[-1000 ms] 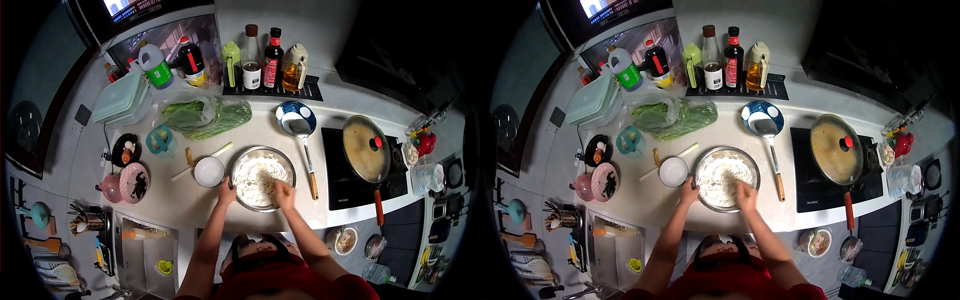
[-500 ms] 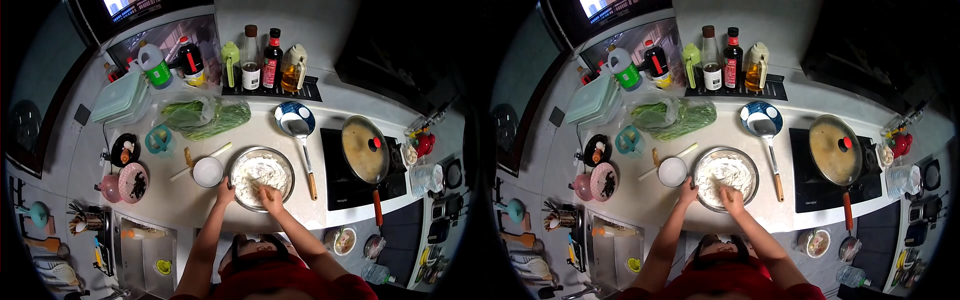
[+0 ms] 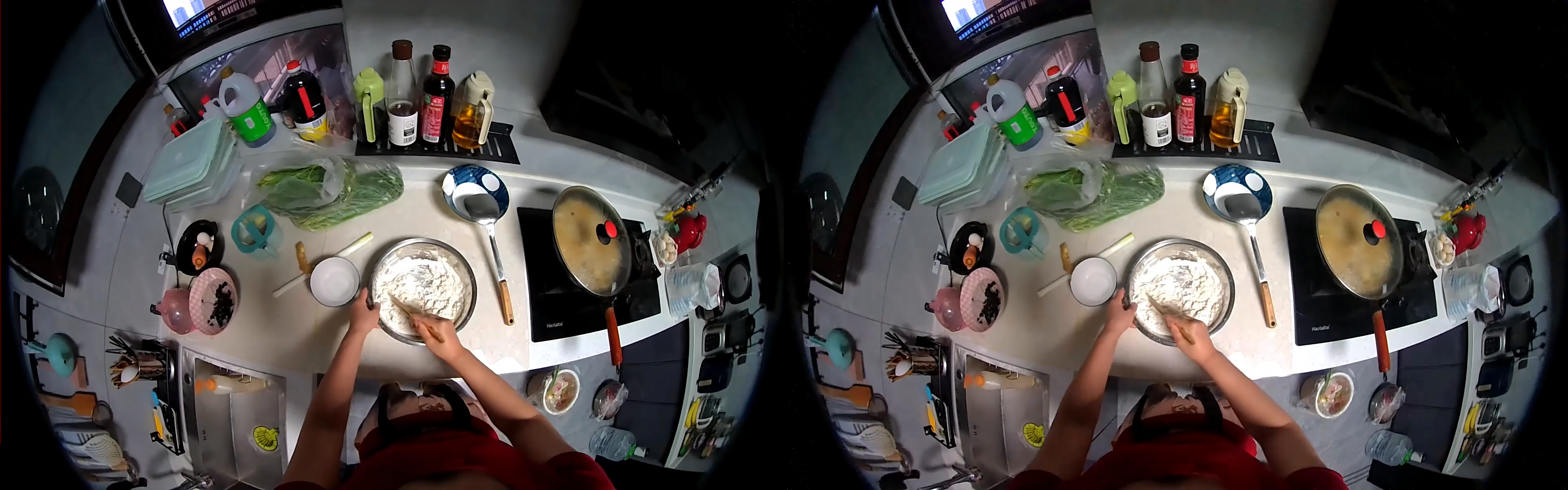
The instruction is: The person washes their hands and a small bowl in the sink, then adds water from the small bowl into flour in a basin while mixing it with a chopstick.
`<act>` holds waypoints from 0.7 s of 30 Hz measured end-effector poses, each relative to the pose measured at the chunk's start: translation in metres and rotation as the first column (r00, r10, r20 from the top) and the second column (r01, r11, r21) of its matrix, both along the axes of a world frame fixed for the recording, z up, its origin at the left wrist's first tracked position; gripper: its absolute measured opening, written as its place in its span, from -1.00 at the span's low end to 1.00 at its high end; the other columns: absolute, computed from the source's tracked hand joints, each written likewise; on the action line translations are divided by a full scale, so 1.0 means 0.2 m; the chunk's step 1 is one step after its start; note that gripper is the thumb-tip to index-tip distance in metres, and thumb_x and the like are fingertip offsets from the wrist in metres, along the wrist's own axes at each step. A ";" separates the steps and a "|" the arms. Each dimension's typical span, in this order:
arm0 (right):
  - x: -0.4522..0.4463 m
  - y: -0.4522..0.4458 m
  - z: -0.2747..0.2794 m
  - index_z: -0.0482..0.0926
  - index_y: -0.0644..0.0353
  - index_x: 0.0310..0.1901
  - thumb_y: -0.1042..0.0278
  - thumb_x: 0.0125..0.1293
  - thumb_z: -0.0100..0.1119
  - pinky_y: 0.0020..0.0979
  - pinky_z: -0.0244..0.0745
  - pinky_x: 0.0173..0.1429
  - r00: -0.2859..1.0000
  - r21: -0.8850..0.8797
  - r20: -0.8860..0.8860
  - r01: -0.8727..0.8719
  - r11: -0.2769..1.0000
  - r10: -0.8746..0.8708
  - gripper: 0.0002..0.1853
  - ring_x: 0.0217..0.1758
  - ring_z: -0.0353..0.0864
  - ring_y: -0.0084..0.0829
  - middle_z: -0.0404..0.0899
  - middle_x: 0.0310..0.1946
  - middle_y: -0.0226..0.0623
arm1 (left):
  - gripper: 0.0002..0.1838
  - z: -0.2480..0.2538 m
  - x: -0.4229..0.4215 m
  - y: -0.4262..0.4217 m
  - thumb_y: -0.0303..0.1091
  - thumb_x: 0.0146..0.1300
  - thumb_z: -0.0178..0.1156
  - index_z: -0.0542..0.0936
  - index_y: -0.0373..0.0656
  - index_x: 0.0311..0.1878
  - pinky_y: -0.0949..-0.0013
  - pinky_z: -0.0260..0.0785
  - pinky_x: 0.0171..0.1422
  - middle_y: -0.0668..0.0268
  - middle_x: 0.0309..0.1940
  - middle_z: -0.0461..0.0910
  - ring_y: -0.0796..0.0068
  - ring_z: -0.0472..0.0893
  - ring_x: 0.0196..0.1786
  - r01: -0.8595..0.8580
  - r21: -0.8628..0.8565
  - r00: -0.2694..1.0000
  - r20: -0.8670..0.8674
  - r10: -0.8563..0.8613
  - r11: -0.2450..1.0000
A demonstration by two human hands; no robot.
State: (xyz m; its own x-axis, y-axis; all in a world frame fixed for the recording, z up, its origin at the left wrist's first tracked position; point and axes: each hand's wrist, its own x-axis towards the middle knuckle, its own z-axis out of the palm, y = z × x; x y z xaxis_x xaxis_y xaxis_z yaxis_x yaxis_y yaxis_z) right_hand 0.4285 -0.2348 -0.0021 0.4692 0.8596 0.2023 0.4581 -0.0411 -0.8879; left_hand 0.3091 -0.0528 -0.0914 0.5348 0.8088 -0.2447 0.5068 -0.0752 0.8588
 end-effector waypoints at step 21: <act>0.11 -0.04 0.09 0.57 0.34 -0.17 0.54 0.19 0.04 -0.45 0.48 -0.34 0.986 -0.012 0.149 0.082 0.997 -0.079 -0.81 -0.43 0.63 -0.30 0.59 -0.45 -0.04 | -0.39 0.25 0.04 -0.06 -0.50 0.05 0.17 0.24 -0.23 0.21 0.27 0.56 -0.46 -0.01 -0.16 0.52 0.19 0.60 -0.17 -0.063 -0.157 0.994 -0.100 0.048 0.986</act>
State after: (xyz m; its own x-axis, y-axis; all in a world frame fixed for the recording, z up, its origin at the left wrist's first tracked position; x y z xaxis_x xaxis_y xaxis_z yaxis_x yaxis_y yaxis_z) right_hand 0.4512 -0.2435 0.0159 0.5028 0.8247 0.2592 0.5789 -0.0986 -0.8094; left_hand 0.3175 -0.0652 -0.0418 0.4581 0.7828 -0.4212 0.5868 0.0896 0.8047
